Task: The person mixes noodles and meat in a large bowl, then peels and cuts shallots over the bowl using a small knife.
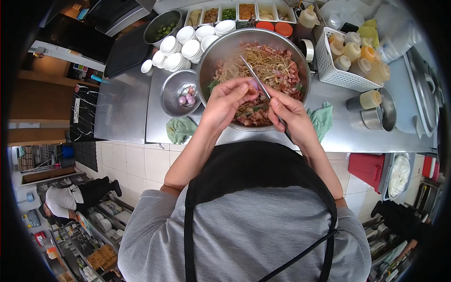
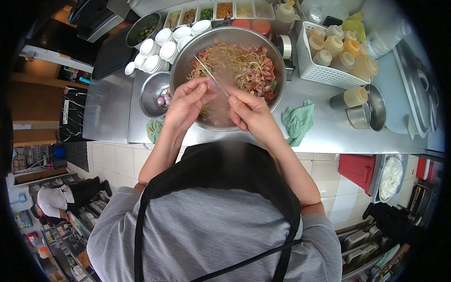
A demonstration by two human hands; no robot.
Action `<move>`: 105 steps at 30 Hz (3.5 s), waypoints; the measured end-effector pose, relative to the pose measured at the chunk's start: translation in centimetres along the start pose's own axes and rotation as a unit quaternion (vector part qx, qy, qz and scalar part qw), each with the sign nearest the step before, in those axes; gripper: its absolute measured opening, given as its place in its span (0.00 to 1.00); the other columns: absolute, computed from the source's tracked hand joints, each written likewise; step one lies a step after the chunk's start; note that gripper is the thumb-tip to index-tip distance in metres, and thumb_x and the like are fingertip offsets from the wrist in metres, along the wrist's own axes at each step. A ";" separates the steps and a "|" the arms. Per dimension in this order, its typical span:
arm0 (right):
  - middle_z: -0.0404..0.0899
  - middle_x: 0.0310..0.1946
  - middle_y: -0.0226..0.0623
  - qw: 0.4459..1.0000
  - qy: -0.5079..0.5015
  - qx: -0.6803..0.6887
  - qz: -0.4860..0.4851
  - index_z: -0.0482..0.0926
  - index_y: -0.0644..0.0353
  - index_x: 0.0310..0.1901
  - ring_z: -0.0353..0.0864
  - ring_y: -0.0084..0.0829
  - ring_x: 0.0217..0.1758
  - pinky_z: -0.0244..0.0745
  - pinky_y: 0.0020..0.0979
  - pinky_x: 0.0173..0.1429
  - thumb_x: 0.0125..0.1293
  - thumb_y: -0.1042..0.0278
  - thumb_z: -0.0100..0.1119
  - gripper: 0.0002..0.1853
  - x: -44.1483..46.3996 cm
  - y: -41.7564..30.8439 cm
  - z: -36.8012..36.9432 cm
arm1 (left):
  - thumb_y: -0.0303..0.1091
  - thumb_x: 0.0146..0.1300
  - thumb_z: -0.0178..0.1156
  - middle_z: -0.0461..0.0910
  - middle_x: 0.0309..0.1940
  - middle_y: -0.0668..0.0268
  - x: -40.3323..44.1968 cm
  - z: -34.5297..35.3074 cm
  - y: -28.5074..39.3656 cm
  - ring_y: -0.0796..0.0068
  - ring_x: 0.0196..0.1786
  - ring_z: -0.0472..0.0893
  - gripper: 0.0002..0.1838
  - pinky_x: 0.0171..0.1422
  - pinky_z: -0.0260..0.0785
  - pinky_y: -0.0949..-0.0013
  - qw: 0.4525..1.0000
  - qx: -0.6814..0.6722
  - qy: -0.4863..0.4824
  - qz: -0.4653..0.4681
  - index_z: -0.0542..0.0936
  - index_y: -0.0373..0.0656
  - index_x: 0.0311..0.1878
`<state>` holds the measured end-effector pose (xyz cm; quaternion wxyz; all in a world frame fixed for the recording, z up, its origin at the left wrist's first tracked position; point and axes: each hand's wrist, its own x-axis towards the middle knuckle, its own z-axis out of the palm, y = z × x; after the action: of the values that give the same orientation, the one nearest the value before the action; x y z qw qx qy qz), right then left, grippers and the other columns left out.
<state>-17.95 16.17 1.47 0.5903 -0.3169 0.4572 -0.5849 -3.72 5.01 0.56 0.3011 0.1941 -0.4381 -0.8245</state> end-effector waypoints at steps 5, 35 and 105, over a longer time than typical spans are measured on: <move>0.59 0.14 0.24 1.000 0.018 0.005 0.010 0.65 0.56 0.57 0.55 0.13 0.15 0.50 0.15 0.19 0.66 0.67 0.41 0.18 0.2 0.1 -0.4 | 0.30 0.59 0.53 0.76 0.40 0.61 0.0 -0.3 -0.2 0.72 0.44 0.75 0.14 0.51 0.68 0.70 1.000 0.003 -0.012 -0.014 0.73 0.34 0.47; 0.61 0.16 0.23 0.993 0.020 -0.111 -0.037 0.65 0.52 0.58 0.58 0.13 0.19 0.55 0.16 0.23 0.66 0.68 0.42 0.19 0.3 0.1 -0.3 | 0.27 0.59 0.52 0.75 0.43 0.62 0.1 0.0 0.4 0.74 0.43 0.75 0.14 0.48 0.69 0.71 0.999 0.039 -0.009 -0.012 0.72 0.34 0.49; 0.59 0.17 0.22 0.987 0.035 -0.148 -0.054 0.59 0.52 0.61 0.56 0.13 0.18 0.53 0.14 0.21 0.67 0.65 0.38 0.20 0.1 0.1 1.0 | 0.23 0.57 0.53 0.75 0.42 0.59 0.6 0.1 -1.2 0.70 0.45 0.75 0.13 0.53 0.68 0.67 0.997 -0.076 0.023 0.016 0.72 0.35 0.46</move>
<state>-16.97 15.94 1.75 0.4883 -0.4045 0.5414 -0.5521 -4.58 5.23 -0.40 0.3382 0.1820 -0.3707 -0.8456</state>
